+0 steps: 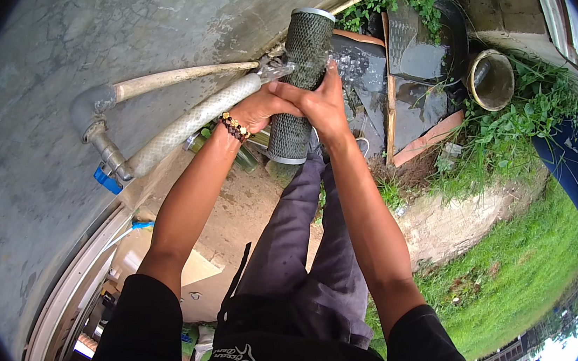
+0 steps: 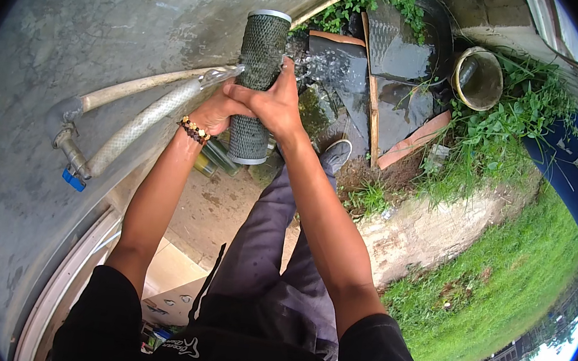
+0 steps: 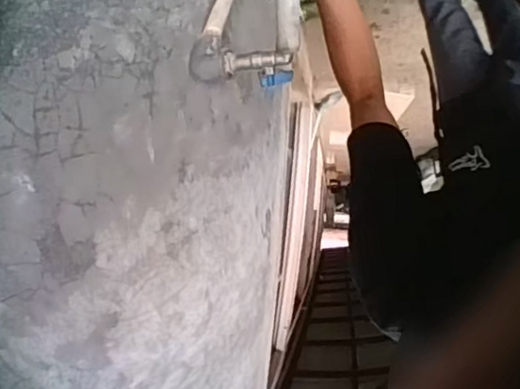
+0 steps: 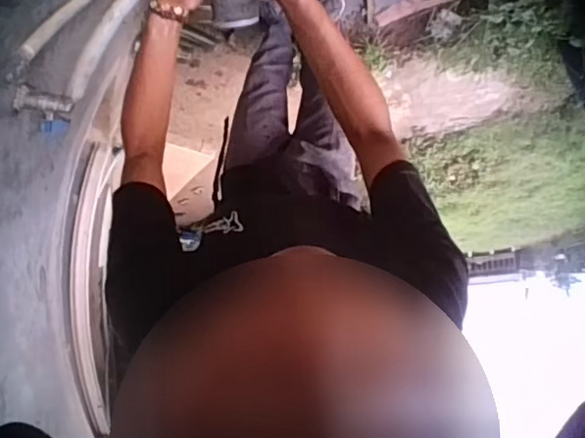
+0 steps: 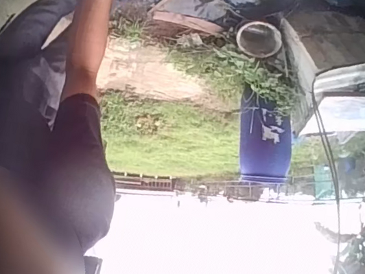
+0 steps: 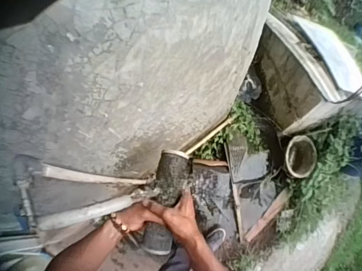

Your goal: Cleaning and rinsing cylindrical filter components at an outdoor faucet.

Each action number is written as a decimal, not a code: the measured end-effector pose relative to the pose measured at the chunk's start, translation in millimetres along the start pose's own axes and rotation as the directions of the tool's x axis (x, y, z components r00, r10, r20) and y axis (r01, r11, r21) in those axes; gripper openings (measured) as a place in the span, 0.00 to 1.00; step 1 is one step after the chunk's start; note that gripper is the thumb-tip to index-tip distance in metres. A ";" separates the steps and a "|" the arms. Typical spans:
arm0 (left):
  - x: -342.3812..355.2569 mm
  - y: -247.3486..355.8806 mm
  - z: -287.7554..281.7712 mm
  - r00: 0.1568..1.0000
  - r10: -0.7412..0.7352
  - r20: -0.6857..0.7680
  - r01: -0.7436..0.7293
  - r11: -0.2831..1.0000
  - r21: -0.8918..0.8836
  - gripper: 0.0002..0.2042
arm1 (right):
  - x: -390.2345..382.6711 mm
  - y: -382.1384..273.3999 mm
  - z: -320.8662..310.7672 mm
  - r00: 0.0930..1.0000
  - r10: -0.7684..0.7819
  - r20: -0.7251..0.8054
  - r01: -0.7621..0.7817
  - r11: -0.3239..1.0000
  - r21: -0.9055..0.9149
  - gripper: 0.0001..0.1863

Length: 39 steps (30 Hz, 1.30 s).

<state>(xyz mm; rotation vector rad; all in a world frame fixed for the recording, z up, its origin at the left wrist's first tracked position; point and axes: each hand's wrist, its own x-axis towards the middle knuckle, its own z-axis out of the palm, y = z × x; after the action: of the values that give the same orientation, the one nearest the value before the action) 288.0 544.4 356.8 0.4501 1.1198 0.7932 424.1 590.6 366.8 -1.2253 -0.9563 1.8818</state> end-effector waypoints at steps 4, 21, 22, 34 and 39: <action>-12.6 15.3 6.1 0.972 -0.086 0.217 0.143 0.955 -0.260 0.32 | 17.0 -21.3 -20.0 0.979 0.176 0.107 -0.181 0.982 0.045 0.23; 19.7 0.7 11.5 0.975 -0.074 0.209 0.138 0.941 -0.308 0.43 | 53.1 -27.3 -32.6 0.928 0.189 -0.320 -0.143 0.976 0.163 0.26; 16.2 8.3 16.2 0.980 -0.081 0.181 0.129 0.953 -0.274 0.41 | 49.9 -28.1 -31.3 0.925 0.248 -0.287 -0.190 0.958 0.214 0.22; 21.5 2.4 10.2 0.982 -0.090 0.167 0.123 0.973 -0.195 0.40 | 49.7 -24.5 -35.8 0.941 0.131 -0.313 -0.150 0.988 -0.038 0.31; 38.0 14.0 38.2 0.938 0.155 -0.311 -0.163 0.987 0.003 0.31 | -40.0 -4.3 2.9 0.861 -0.453 -0.231 0.173 0.689 -0.704 0.29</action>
<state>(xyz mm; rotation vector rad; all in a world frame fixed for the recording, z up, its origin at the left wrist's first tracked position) 326.4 584.7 357.7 0.4085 1.3769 1.0442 434.8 558.3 388.5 -1.6226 -1.5640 0.9537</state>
